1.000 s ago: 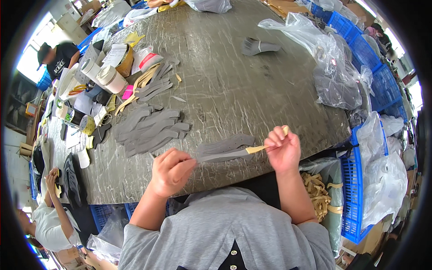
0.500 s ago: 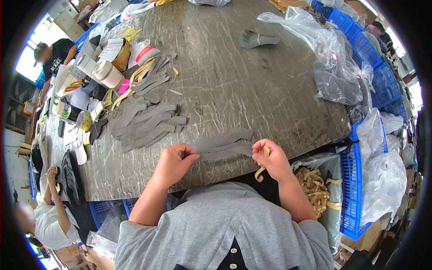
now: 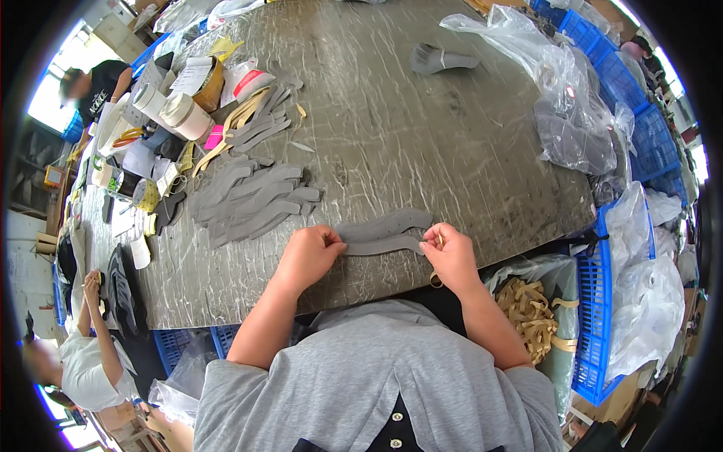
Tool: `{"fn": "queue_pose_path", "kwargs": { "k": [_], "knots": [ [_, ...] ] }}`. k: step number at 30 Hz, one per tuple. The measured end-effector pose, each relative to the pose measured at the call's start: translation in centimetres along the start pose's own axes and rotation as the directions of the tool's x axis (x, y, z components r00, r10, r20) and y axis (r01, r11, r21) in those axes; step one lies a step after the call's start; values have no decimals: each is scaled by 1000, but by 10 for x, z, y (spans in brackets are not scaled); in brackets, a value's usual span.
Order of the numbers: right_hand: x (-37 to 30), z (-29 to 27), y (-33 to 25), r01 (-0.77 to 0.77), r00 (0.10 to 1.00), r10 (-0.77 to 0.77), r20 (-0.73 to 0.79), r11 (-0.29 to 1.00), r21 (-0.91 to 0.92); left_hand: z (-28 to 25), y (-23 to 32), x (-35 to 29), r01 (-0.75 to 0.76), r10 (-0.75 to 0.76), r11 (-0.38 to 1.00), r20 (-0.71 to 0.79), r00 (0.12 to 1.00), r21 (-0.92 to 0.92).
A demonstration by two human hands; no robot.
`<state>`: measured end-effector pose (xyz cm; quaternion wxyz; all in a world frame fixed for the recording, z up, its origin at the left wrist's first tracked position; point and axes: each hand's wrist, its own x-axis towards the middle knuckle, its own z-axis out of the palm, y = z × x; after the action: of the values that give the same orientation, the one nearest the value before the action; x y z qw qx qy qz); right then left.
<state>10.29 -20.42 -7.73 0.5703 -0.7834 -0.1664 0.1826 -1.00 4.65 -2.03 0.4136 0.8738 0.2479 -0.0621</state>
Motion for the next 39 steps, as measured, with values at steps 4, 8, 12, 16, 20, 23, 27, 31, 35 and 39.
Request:
{"fn": "queue_pose_path", "kwargs": {
  "k": [4, 8, 12, 16, 20, 23, 27, 31, 35, 39],
  "knots": [
    [1, 1, 0, 21, 1000, -22, -17, 996, -81, 1, -1, 2, -10, 10, 1000, 14, 1000, 18],
    [2, 2, -6, 11, 1000, -13, -20, 994, -106, 2, -2, 3, -26, 25, 999, 18, 1000, 32],
    [2, 3, -3, 39, 999, -43, -30, 993, -114, 6, -10, 6, -69, 70, 997, -16, 997, 22],
    [0, 5, -6, 170, 983, -185, -4, 910, -379, 5, -8, 6, -59, 59, 998, -5, 998, 31],
    [-10, 14, -23, 357, 928, -338, 158, 681, -639, 4, -8, 7, -46, 45, 998, 8, 999, 46],
    [-12, 18, -24, 493, 869, -371, 328, 574, -654, 6, -10, 8, -46, 46, 999, 9, 999, 28],
    [-13, 21, -27, 542, 838, -372, 400, 476, -692, 6, -7, 8, -71, 69, 991, 20, 997, 110],
    [-10, 21, -30, 546, 836, -344, 428, 435, -716, 6, -3, 8, -118, 115, 962, 27, 993, 245],
    [-11, 14, -29, 573, 817, -404, 412, 479, -665, 9, -18, 10, -265, 287, 933, -62, 956, 246],
    [-14, 7, -23, 526, 839, -503, 211, 645, -554, -19, -25, -3, -142, 137, 989, -118, 983, -30]
  ]
}}
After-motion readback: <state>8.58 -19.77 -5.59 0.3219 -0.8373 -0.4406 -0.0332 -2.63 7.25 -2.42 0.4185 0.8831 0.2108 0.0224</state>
